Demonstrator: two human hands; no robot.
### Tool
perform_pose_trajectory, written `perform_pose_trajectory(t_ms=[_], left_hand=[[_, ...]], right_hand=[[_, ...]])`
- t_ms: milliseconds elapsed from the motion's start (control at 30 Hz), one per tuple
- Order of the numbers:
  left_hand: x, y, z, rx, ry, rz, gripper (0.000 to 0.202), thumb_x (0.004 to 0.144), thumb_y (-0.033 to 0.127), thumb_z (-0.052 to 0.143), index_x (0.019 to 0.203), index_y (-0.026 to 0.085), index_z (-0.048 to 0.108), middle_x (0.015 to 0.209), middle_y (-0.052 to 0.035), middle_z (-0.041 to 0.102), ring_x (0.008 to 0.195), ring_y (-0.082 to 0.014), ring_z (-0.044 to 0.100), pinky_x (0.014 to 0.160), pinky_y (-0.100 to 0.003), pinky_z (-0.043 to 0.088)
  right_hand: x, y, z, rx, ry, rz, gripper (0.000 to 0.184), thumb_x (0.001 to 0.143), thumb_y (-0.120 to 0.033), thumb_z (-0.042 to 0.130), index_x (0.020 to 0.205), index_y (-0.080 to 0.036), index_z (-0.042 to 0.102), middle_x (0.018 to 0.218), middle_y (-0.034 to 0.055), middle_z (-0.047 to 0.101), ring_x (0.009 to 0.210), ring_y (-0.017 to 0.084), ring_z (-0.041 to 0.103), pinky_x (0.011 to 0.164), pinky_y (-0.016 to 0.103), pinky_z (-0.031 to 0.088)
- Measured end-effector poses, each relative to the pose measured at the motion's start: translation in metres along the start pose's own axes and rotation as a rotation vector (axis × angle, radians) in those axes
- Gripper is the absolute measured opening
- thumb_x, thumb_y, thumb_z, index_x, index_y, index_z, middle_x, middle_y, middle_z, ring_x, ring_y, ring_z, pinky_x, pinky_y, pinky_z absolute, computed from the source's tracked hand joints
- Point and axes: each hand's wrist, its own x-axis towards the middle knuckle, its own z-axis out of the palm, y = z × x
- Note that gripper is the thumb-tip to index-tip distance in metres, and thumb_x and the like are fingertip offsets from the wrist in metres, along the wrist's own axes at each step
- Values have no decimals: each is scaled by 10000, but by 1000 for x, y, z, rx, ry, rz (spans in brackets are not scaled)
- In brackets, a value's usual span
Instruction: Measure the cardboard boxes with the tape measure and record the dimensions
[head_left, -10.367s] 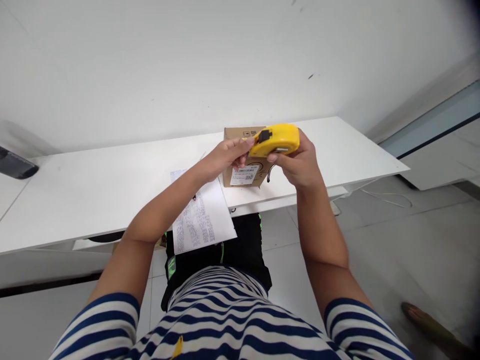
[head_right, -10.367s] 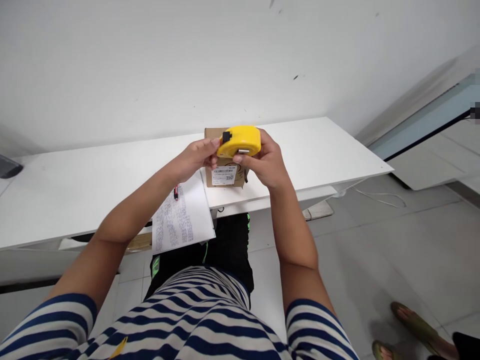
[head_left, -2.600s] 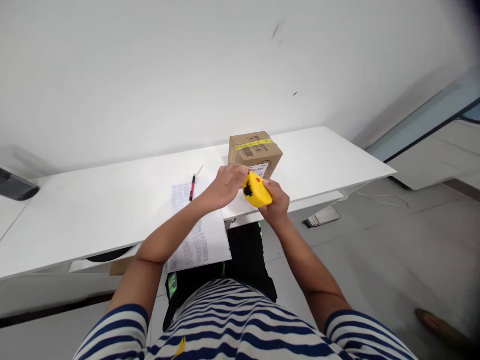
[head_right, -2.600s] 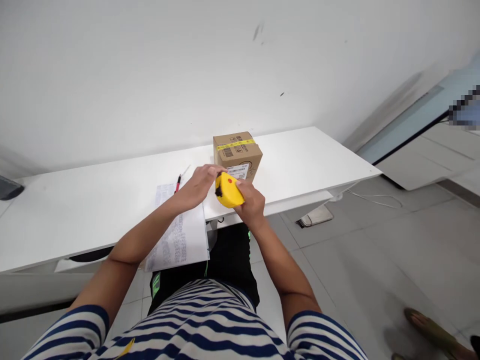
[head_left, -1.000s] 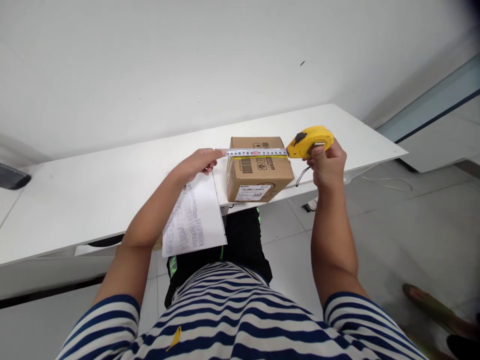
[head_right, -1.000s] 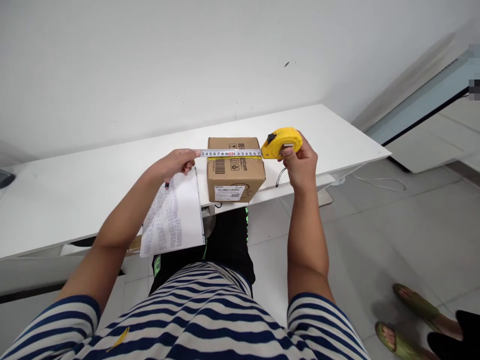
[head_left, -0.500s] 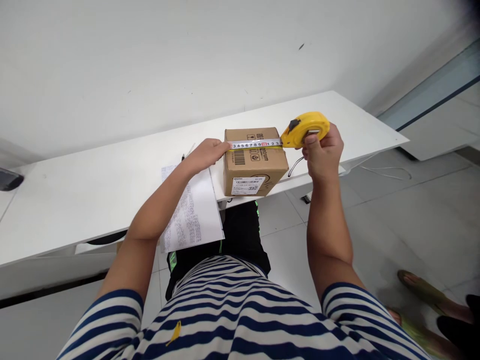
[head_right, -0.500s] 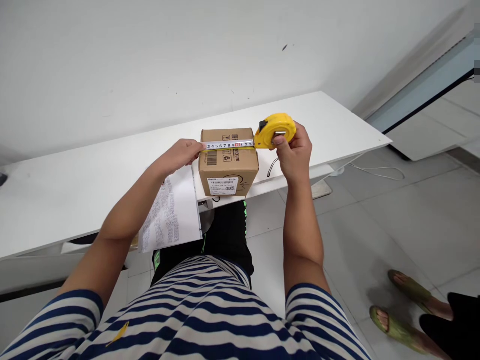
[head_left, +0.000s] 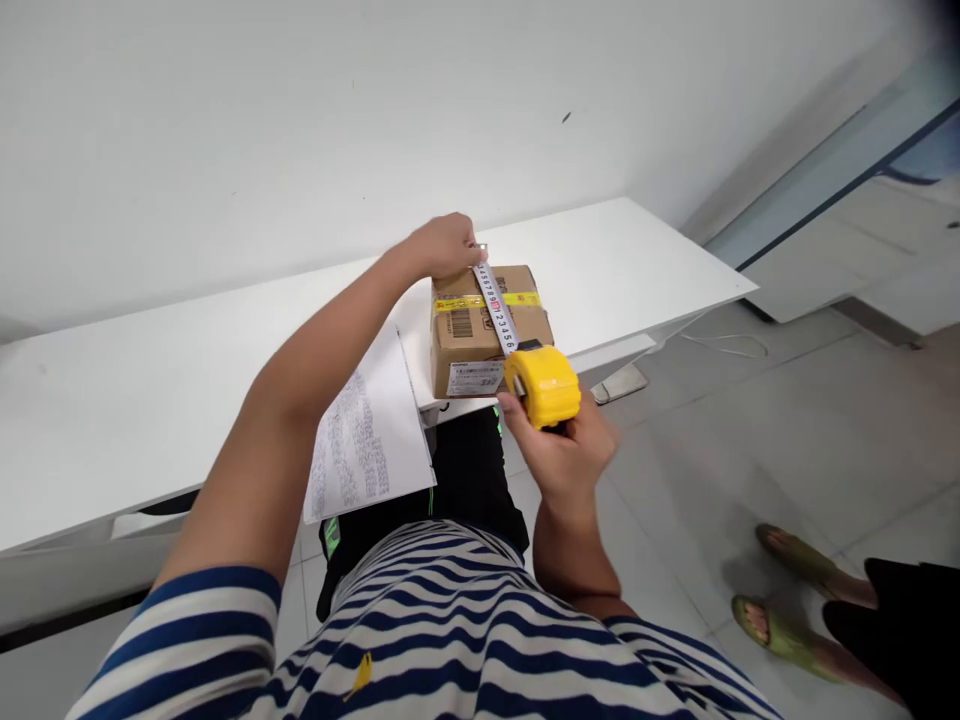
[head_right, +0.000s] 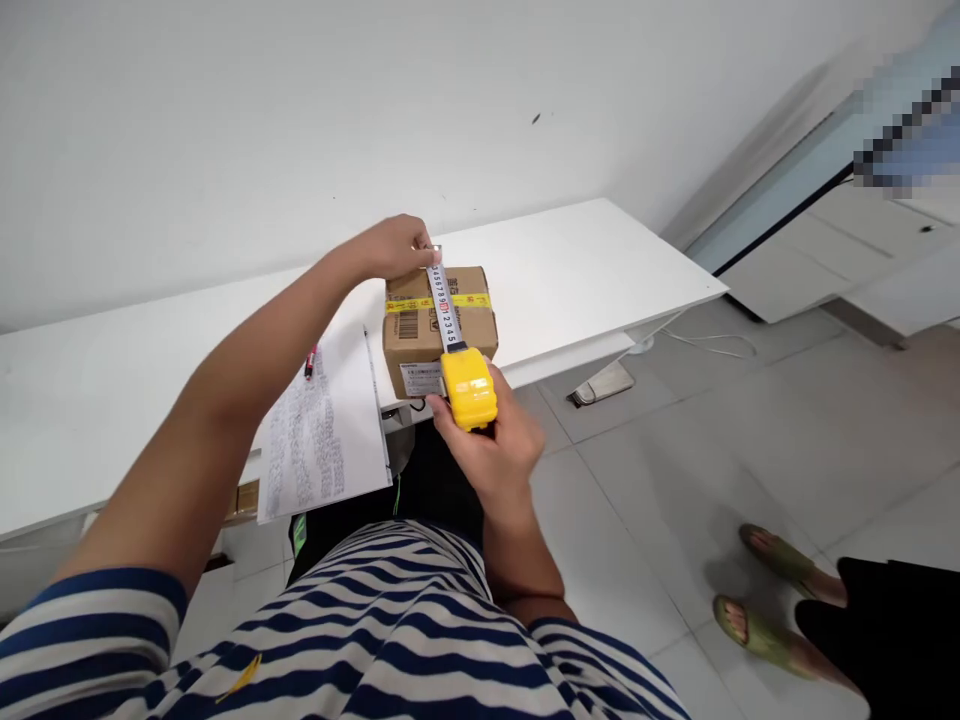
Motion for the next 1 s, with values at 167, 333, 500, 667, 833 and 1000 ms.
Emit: perform_pose_trajectory(t_ms=[167, 333, 500, 667, 833, 1000], left_hand=[[-6, -11, 5, 228, -147, -39, 308, 779, 269, 840, 599, 178, 608, 643, -22, 508, 732, -187, 540, 713, -325, 345], [-18, -11, 1, 186, -206, -14, 355, 823, 363, 812, 587, 187, 614, 619, -24, 556, 616, -140, 448, 640, -314, 302], [-16, -22, 8, 82, -175, 19, 340, 848, 368, 812, 627, 178, 637, 681, -39, 606, 643, -132, 471, 640, -310, 336], [-22, -12, 0, -53, 37, 65, 246, 884, 290, 787, 737, 165, 634, 772, -28, 611, 742, -121, 523, 712, -299, 399], [-82, 37, 3, -17, -15, 229, 201, 903, 307, 764, 836, 167, 637, 914, -32, 662, 916, -151, 627, 862, -333, 477], [-114, 43, 37, 257, -273, 354, 329, 972, 528, 637, 927, 214, 722, 1113, -83, 726, 1228, -302, 635, 1155, -509, 434]], right_hand=[[12, -10, 20, -56, -20, 140, 564, 763, -747, 783, 977, -226, 788, 709, 33, 767, 596, 233, 702, 582, 355, 580], [16, -17, 23, -56, -31, 159, 521, 779, -731, 779, 905, -226, 783, 678, 27, 746, 558, 219, 665, 561, 354, 543], [14, -17, 25, -15, -35, 173, 494, 776, -706, 797, 960, -247, 791, 730, 30, 772, 627, 244, 717, 595, 366, 583], [20, 4, 39, 6, -25, 145, 571, 773, -690, 801, 1130, -243, 794, 924, 86, 837, 816, 300, 796, 736, 438, 659], [14, 35, 49, 189, 12, 106, 694, 788, -588, 812, 1385, -256, 688, 1270, 135, 790, 1104, 315, 785, 950, 512, 659], [-4, 44, 45, 230, 100, 245, 634, 830, -628, 740, 1340, -258, 675, 1215, 130, 749, 1143, 344, 755, 909, 563, 665]])
